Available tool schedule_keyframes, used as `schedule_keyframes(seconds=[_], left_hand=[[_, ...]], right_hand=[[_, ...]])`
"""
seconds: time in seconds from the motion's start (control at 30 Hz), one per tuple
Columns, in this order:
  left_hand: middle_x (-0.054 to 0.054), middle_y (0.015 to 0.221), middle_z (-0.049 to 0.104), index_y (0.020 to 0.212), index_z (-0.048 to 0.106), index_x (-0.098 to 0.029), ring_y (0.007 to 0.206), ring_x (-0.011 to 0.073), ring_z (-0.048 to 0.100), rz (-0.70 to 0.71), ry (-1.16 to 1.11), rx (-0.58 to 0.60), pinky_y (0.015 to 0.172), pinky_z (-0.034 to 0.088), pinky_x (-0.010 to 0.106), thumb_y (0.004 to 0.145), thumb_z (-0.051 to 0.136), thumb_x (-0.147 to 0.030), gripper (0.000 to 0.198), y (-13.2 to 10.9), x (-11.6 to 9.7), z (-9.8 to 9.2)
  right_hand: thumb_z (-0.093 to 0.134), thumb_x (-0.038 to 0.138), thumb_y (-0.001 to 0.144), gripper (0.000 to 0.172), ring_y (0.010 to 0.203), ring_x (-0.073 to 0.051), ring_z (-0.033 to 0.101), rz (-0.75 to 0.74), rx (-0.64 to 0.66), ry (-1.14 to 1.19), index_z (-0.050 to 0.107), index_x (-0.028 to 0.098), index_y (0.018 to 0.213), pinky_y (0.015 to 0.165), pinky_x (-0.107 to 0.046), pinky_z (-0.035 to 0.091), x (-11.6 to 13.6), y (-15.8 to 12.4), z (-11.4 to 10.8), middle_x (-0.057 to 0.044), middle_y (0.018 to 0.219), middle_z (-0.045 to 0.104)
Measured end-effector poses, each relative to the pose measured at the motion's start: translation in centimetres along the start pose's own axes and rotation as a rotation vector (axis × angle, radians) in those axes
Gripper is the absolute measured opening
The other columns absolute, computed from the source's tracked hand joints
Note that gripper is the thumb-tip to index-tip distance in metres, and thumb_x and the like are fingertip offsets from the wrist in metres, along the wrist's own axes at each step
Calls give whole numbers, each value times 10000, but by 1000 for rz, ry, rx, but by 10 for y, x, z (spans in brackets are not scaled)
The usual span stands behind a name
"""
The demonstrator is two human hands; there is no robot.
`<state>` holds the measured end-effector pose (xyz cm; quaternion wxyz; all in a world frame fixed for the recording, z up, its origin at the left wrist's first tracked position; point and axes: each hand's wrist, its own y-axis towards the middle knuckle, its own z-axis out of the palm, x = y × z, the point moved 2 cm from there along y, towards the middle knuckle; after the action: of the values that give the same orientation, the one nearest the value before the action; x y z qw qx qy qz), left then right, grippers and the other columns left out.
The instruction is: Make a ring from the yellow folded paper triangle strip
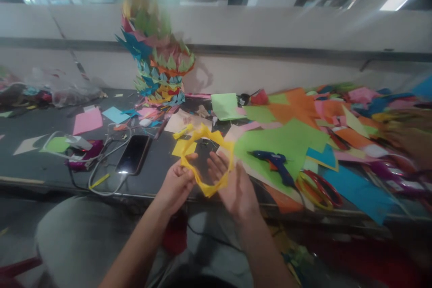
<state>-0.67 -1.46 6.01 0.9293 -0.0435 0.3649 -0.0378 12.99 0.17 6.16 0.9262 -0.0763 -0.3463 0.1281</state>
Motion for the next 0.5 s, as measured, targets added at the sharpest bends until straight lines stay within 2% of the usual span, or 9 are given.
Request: schedule_keyframes(seconds=[0.1,0.2,0.3,0.37,0.5], left_hand=[[-66,520,562,1001,633,-153,477,48,533,-93,65,122,508,424,138,480,884,-302,597,-3,-3,-11],[-36,659,632,1032,621,-182,516,50,556,-80,76,87,527,445,142,483,883,-290,618,-3,-7,-20],[-16,824,665,1023,617,-223,576,53,581,36,71,-48,573,474,154,485,880,-295,603,-1,-12,-26],[-3,863,671,1022,624,-236,619,73,601,93,86,-123,596,487,173,498,870,-320,584,0,-15,-28],[45,997,675,1017,649,-227,701,110,628,106,146,-209,621,495,204,540,840,-355,530,0,-19,-30]], right_hand=[[665,390,742,275,771,-121,638,126,1,53,671,233,968,737,-256,523,-1,0,-10,-9,931,696],[721,326,706,218,622,-73,602,87,43,59,681,246,905,634,-191,517,1,-4,-18,44,731,668],[756,328,674,244,638,-73,599,66,140,2,685,238,889,653,-186,514,2,-9,-23,42,686,648],[755,327,678,241,669,-91,608,54,188,-49,692,223,886,684,-208,516,1,-11,-27,24,676,649],[744,334,688,268,774,-124,630,49,153,-183,703,190,910,734,-226,503,-6,-11,-34,-24,768,688]])
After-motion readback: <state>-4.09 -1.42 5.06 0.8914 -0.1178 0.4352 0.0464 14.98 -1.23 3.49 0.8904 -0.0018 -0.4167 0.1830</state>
